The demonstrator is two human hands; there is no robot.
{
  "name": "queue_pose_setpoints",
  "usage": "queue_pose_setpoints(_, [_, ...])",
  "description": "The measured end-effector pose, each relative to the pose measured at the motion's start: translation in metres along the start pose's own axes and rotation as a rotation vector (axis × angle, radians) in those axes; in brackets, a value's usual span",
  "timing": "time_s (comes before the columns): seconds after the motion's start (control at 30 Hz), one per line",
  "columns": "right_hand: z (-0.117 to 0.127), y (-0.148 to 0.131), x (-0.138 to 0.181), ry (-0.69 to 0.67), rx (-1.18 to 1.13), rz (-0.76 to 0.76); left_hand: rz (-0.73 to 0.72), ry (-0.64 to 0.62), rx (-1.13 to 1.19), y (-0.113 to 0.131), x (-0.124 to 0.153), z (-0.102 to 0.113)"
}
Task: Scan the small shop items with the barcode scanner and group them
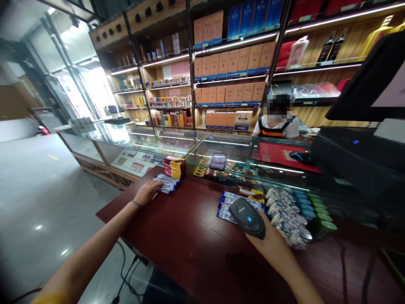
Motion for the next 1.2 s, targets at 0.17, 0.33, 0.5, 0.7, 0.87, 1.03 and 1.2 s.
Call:
queue_pose_setpoints(0.17, [0.001,0.001,-0.002,-0.001,0.010,0.018,0.001,-0.039,-0.027,-0.016,-0.003,-0.011])
queue_pose_setpoints(0.33, [-0.002,0.026,-0.008,-0.054,0.041,0.010,-0.028,-0.020,-0.055,-0.021,-0.002,-0.016])
queue_pose_setpoints(0.5, [-0.001,0.042,-0.009,-0.046,0.027,-0.018,-0.059,-0.017,-0.094,-0.017,-0.001,-0.017])
queue_pose_setpoints(0.7, [0.000,0.015,-0.006,-0.063,-0.014,0.011,-0.063,0.011,-0.156,-0.007,-0.001,-0.013])
queue_pose_setpoints(0.87, [0.014,-0.007,-0.004,-0.003,-0.078,-0.024,-0.108,0.109,-0.105,0.026,-0.012,-0.013])
queue_pose_setpoints(1.03, [0.028,-0.008,-0.007,0.009,-0.063,-0.054,-0.151,0.144,0.041,0.084,-0.034,-0.036])
queue_pose_setpoints(1.2, [0.039,-0.007,-0.007,0.017,-0.111,-0.079,-0.201,0.115,0.233,0.151,-0.052,-0.080])
Point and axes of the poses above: each hand's wrist, its own x-axis away from the middle knuckle, its own z-axis out of the back of the hand, y = z × x, the point moved 10 cm from there along -x, towards the middle knuckle, and after that the axes turned 4 degrees about -z, right-handed, at the moved point
